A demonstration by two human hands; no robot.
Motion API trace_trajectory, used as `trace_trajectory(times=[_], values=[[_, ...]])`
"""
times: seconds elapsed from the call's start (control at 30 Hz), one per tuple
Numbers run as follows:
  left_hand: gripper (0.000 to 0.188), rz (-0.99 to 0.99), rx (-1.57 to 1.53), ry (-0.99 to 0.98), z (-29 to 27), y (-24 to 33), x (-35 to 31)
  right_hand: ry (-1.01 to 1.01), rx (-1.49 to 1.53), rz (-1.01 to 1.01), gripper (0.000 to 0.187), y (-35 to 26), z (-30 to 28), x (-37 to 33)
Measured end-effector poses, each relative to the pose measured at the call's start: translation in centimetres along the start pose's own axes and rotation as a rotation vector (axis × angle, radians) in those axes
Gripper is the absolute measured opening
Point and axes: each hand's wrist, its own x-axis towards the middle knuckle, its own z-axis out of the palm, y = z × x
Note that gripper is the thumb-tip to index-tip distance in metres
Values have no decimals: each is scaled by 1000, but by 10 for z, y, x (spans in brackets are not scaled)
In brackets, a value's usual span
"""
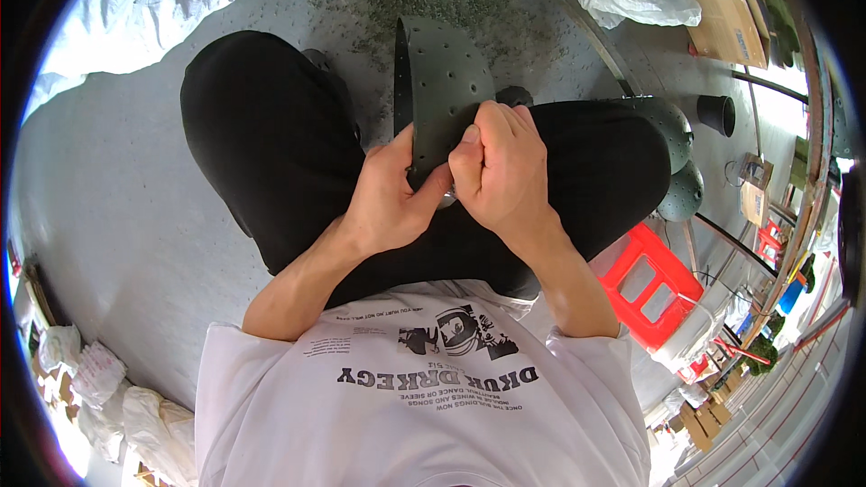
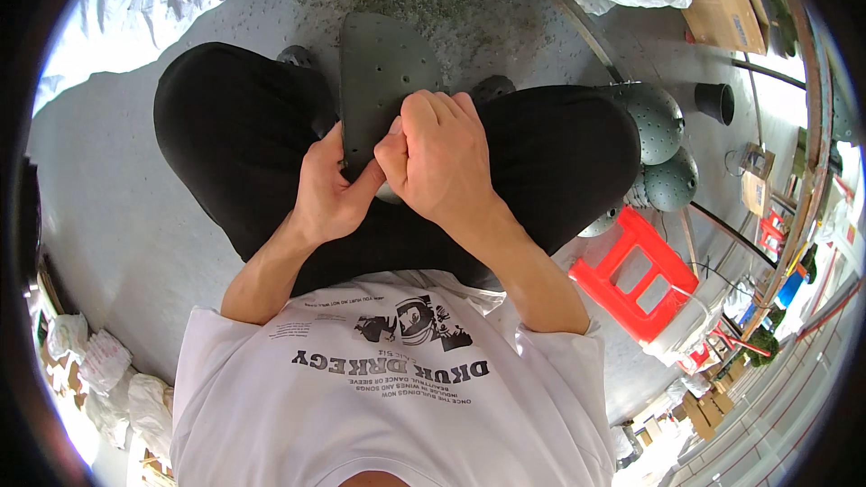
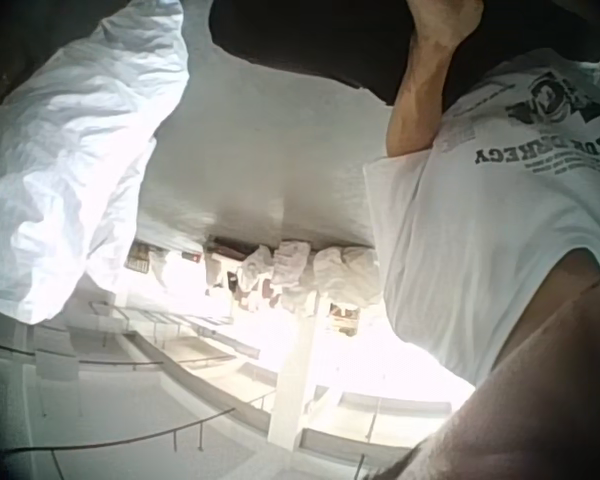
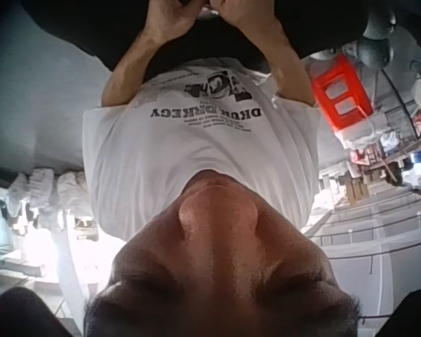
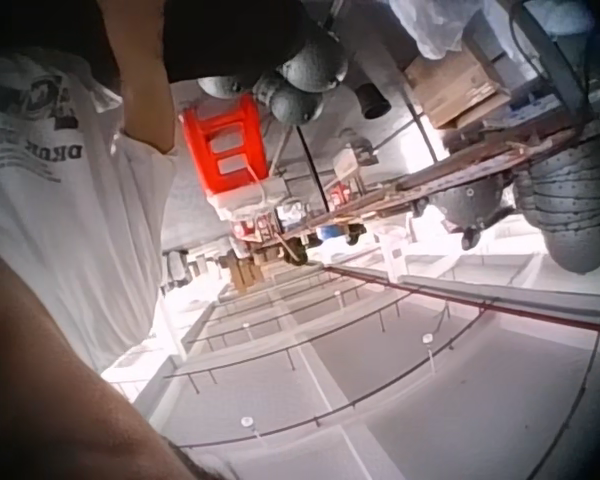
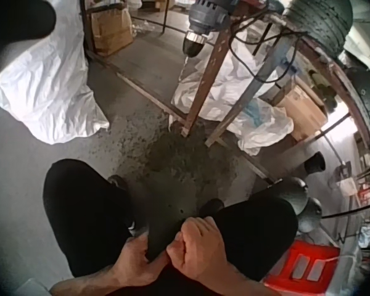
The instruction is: Drilling holes and cleaning debris from green plastic helmets using an electric drill and a screwdriver.
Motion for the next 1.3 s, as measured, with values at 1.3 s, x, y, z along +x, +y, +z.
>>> trace_trajectory(times=[1.3], values=[[26,32,-342,-247,-16,30,0,493,610,731,23,18,-43,-8]])
